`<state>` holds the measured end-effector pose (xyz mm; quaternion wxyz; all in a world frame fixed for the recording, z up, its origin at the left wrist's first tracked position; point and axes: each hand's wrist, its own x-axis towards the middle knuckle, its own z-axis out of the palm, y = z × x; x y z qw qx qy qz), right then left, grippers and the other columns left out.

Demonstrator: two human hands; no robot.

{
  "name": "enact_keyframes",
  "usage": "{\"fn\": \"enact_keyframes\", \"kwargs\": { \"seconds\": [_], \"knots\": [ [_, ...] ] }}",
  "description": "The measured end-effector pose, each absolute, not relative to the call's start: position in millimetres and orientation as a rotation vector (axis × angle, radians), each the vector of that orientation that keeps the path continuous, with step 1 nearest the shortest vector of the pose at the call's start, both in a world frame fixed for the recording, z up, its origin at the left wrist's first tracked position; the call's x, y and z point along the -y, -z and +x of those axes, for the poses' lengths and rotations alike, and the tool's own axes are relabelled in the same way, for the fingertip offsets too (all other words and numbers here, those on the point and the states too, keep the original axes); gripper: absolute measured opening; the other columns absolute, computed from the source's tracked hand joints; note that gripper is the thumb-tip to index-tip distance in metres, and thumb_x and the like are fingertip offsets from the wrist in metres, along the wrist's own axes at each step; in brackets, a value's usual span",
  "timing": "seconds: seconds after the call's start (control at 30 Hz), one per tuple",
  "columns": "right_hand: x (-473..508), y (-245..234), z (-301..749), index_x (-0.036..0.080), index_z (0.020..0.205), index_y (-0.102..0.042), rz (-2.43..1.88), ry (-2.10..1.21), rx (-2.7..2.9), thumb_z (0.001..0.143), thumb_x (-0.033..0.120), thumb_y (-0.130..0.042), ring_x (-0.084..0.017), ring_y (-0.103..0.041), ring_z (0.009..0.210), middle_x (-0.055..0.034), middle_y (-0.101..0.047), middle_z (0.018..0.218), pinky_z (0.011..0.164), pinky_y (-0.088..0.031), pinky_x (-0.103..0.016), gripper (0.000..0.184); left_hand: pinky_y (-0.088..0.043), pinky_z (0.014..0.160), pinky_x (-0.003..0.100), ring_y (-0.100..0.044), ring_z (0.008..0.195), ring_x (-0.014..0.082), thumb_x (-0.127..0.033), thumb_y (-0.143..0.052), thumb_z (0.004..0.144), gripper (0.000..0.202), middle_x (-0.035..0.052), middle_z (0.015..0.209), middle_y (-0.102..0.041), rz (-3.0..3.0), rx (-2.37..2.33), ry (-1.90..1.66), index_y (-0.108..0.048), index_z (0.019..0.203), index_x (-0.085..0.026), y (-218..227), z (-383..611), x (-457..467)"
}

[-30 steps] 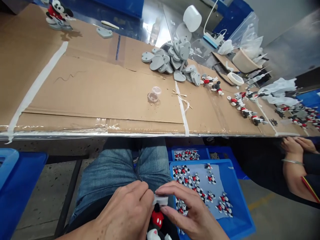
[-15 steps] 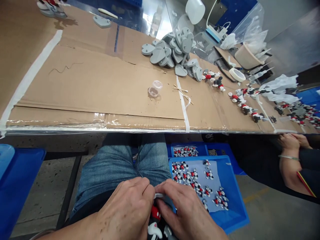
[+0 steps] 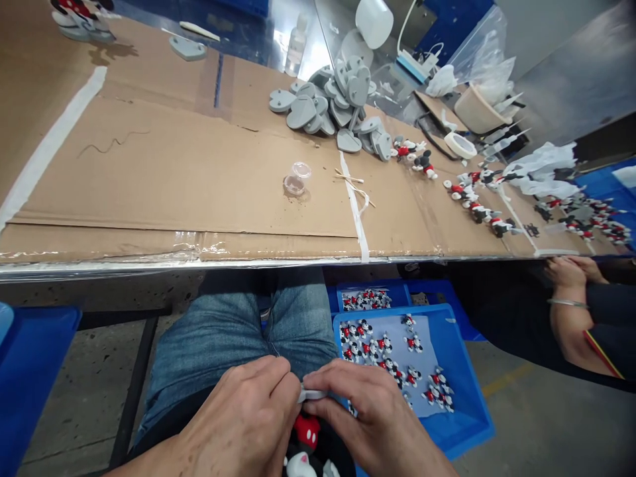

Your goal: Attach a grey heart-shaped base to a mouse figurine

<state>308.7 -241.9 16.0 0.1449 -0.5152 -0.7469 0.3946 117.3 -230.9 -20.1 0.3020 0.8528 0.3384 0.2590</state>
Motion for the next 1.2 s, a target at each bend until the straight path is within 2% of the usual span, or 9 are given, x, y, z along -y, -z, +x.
{"fn": "enact_keyframes", "kwargs": {
  "seconds": [0.13, 0.23, 0.37, 0.63, 0.93, 1.07, 1.2],
  "knots": [
    [239, -15, 320, 0.024, 0.103, -0.073, -1.413, -1.257, 1.871, 0.084, 0.025, -0.076, -0.019, -0.073, 0.084, -0.0017, -0.078, 0.092, 0.076, -0.056, -0.029, 0.019, -0.050, 0.055, 0.026, -0.059, 0.058, 0.0166, -0.008, -0.036, 0.091, 0.029, 0.0027, 0.067, -0.060, 2.201, -0.935, -0.769, -0.059, 0.078, -0.018, 17, 114, 228],
    [241, -8, 325, 0.029, 0.107, -0.074, -1.258, -1.383, 1.691, 0.088, 0.034, -0.072, -0.020, -0.072, 0.085, -0.0029, -0.079, 0.096, 0.078, -0.055, -0.033, 0.020, -0.049, 0.054, 0.024, -0.057, 0.056, 0.0152, -0.015, -0.034, 0.096, 0.029, 0.0006, 0.065, -0.058, 2.151, -0.940, -0.943, -0.058, 0.080, -0.020, 23, 116, 230],
    [247, 2, 325, 0.029, 0.107, -0.075, -1.200, -1.345, 1.608, 0.090, 0.040, -0.069, -0.022, -0.072, 0.082, -0.0049, -0.079, 0.094, 0.078, -0.053, -0.039, 0.021, -0.049, 0.053, 0.021, -0.056, 0.055, 0.0142, -0.020, -0.034, 0.098, 0.032, 0.0007, 0.063, -0.057, 2.089, -0.952, -1.006, -0.057, 0.075, -0.021, 29, 120, 235],
    [261, 4, 318, 0.024, 0.104, -0.074, -1.164, -1.104, 1.654, 0.093, 0.033, -0.066, -0.020, -0.069, 0.074, -0.0056, -0.077, 0.088, 0.072, -0.049, -0.037, 0.016, -0.057, 0.069, 0.025, -0.063, 0.066, 0.0164, -0.009, -0.034, 0.097, 0.033, 0.0030, 0.069, -0.062, 2.192, -0.967, -0.837, -0.062, 0.081, -0.017, 4, 114, 235],
    [258, 1, 316, 0.023, 0.104, -0.073, -1.179, -1.082, 1.666, 0.095, 0.034, -0.062, -0.019, -0.066, 0.074, -0.0061, -0.076, 0.088, 0.069, -0.049, -0.036, 0.018, -0.056, 0.067, 0.026, -0.062, 0.068, 0.0167, -0.015, -0.036, 0.099, 0.032, 0.0042, 0.073, -0.063, 2.074, -0.900, -0.790, -0.063, 0.081, -0.016, 9, 112, 233],
    [256, 0, 318, 0.022, 0.105, -0.071, -1.154, -1.085, 1.688, 0.096, 0.033, -0.060, -0.019, -0.066, 0.076, -0.0064, -0.075, 0.089, 0.070, -0.048, -0.037, 0.018, -0.054, 0.062, 0.022, -0.061, 0.061, 0.0146, -0.025, -0.034, 0.102, 0.035, 0.0021, 0.069, -0.062, 2.060, -0.847, -0.942, -0.065, 0.085, -0.018, 22, 116, 230],
    [256, 0, 318, 0.022, 0.103, -0.071, -1.141, -1.067, 1.700, 0.096, 0.035, -0.060, -0.019, -0.066, 0.075, -0.0053, -0.073, 0.086, 0.071, -0.048, -0.037, 0.018, -0.053, 0.058, 0.020, -0.059, 0.056, 0.0132, -0.027, -0.036, 0.102, 0.033, 0.0002, 0.065, -0.061, 1.978, -0.825, -1.107, -0.065, 0.087, -0.020, 31, 120, 231]
  ]
}}
